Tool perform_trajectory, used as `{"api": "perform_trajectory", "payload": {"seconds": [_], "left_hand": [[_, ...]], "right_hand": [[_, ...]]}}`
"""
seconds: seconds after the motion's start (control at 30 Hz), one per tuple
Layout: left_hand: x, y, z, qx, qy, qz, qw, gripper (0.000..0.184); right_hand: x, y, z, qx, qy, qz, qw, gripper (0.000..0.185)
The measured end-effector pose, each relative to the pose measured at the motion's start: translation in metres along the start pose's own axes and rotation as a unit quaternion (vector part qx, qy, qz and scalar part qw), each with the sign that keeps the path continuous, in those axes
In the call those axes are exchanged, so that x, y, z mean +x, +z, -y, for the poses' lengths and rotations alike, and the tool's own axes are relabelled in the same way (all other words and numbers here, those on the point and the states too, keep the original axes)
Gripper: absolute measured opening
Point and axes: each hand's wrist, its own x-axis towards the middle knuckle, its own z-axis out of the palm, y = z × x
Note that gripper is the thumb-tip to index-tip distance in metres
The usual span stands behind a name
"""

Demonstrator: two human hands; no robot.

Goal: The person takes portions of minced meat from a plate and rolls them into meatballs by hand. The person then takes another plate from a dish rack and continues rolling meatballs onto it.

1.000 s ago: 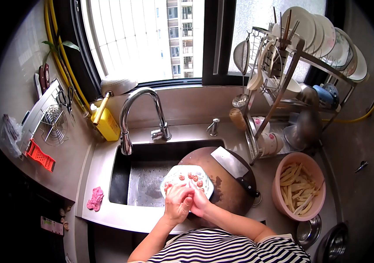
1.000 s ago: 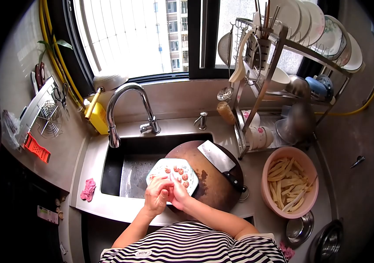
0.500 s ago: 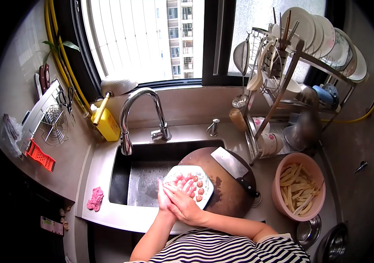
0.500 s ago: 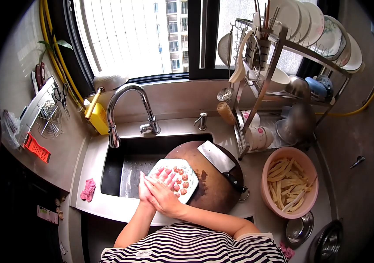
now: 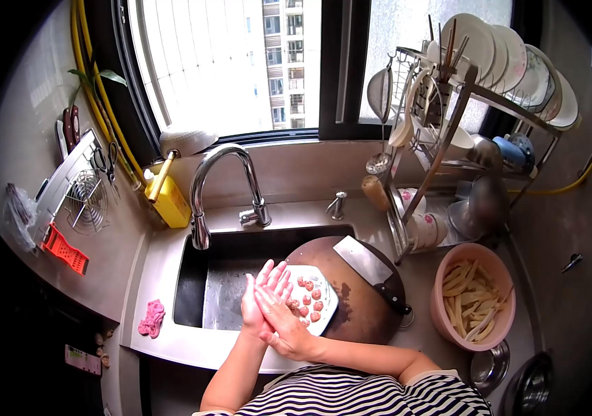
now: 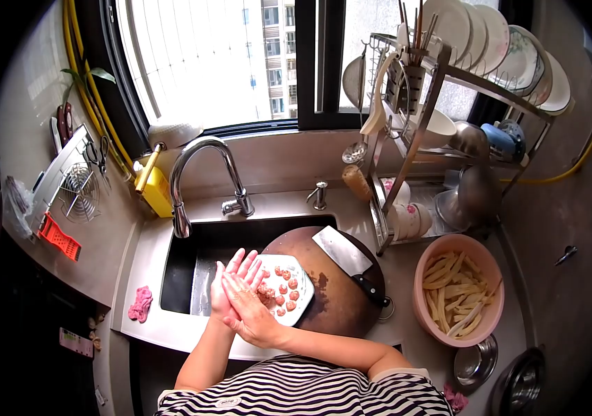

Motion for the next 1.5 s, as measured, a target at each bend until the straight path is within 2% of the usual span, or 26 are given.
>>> {"api": "perform_trajectory", "payload": {"seconds": [0.07,0.13,0.2,0.27,0.33,0.43,0.5,0.6,0.67,0.7,0.73,0.8,0.83,0.93,1.0,1.03,1.13,1.2,1.23,1.3,1.33,1.37,1.4,1.43,1.5], "left_hand": [[-0.003,0.004,0.012,0.053,0.004,-0.006,0.999,0.064],[-0.016,0.007,0.032,0.093,0.074,0.033,0.992,0.065],[-0.02,0.018,0.026,0.081,-0.015,0.024,0.996,0.059],[-0.02,0.019,0.02,0.033,0.018,0.025,0.999,0.06],[-0.011,0.001,0.006,0.039,0.027,0.0,0.999,0.064],[-0.01,0.004,-0.007,0.043,0.049,-0.012,0.998,0.07],[-0.01,0.001,0.008,0.036,0.012,-0.027,0.999,0.072],[-0.022,0.0,0.035,0.095,0.081,0.061,0.99,0.075],[-0.031,0.027,0.023,0.066,-0.01,0.0,0.998,0.07],[-0.031,0.023,0.015,0.014,-0.042,0.04,0.998,0.066],[-0.032,0.025,0.005,-0.015,-0.052,0.027,0.998,0.067],[-0.026,0.013,0.0,-0.06,0.009,0.019,0.998,0.066],[-0.021,-0.01,0.009,-0.038,0.01,0.025,0.999,0.067],[-0.014,-0.043,0.033,-0.037,0.011,0.042,0.998,0.068],[-0.017,-0.039,0.039,-0.037,0.007,0.038,0.999,0.068],[-0.025,-0.014,0.035,-0.027,0.002,0.03,0.999,0.067],[-0.034,0.028,0.018,0.01,-0.048,0.025,0.998,0.066],[-0.027,0.002,0.01,-0.007,-0.088,0.099,0.991,0.069],[-0.024,-0.014,0.028,0.055,0.045,0.073,0.995,0.071],[-0.024,-0.05,0.073,0.179,0.304,0.012,0.936,0.076],[-0.02,-0.057,0.075,0.054,0.212,0.04,0.975,0.075],[-0.018,-0.064,0.075,-0.074,0.116,0.066,0.988,0.074],[-0.015,-0.071,0.074,-0.199,0.019,0.092,0.975,0.073],[-0.012,-0.075,0.07,-0.32,-0.077,0.116,0.937,0.072],[-0.02,-0.047,0.055,-0.271,-0.11,0.114,0.95,0.068]], "right_hand": [[0.013,-0.003,-0.009,0.019,0.034,-0.017,0.999,0.072],[0.025,-0.013,-0.021,0.044,0.081,-0.04,0.995,0.071],[0.028,-0.019,-0.034,0.026,0.085,-0.04,0.995,0.07],[0.021,-0.017,-0.03,-0.05,0.075,0.007,0.996,0.072],[0.01,-0.007,-0.016,-0.035,-0.003,0.032,0.999,0.074],[0.009,-0.004,0.01,0.021,-0.03,0.055,0.998,0.079],[0.022,-0.005,0.008,0.045,-0.032,0.038,0.998,0.08],[0.04,-0.012,-0.015,0.033,-0.006,0.002,0.999,0.079],[0.042,-0.019,-0.033,-0.028,0.028,0.008,0.999,0.077],[0.038,-0.023,-0.034,-0.063,0.047,0.021,0.997,0.077],[0.033,-0.02,-0.032,-0.076,0.035,0.033,0.996,0.077],[0.017,-0.01,-0.022,-0.099,0.011,0.057,0.993,0.078],[0.013,-0.003,-0.01,-0.049,-0.017,0.066,0.997,0.08],[0.018,0.002,0.01,-0.041,-0.081,0.056,0.994,0.084],[0.028,-0.002,-0.002,-0.017,-0.05,0.031,0.998,0.082],[0.033,-0.006,-0.011,-0.009,-0.034,0.016,0.999,0.079],[0.035,-0.016,-0.035,-0.11,-0.003,-0.004,0.994,0.077],[0.025,-0.014,-0.035,-0.112,0.01,0.028,0.993,0.077],[0.02,-0.009,-0.03,-0.095,0.001,0.048,0.994,0.078],[0.01,0.007,-0.011,-0.033,-0.029,0.078,0.996,0.08],[0.011,0.008,0.002,-0.03,-0.073,0.072,0.994,0.08],[0.012,0.01,0.006,-0.043,-0.086,0.069,0.993,0.08],[0.015,0.01,0.006,-0.056,-0.102,0.066,0.991,0.081],[0.02,0.007,0.004,-0.04,-0.081,0.063,0.994,0.08],[0.03,0.0,-0.014,-0.018,-0.042,0.04,0.998,0.078]]}}
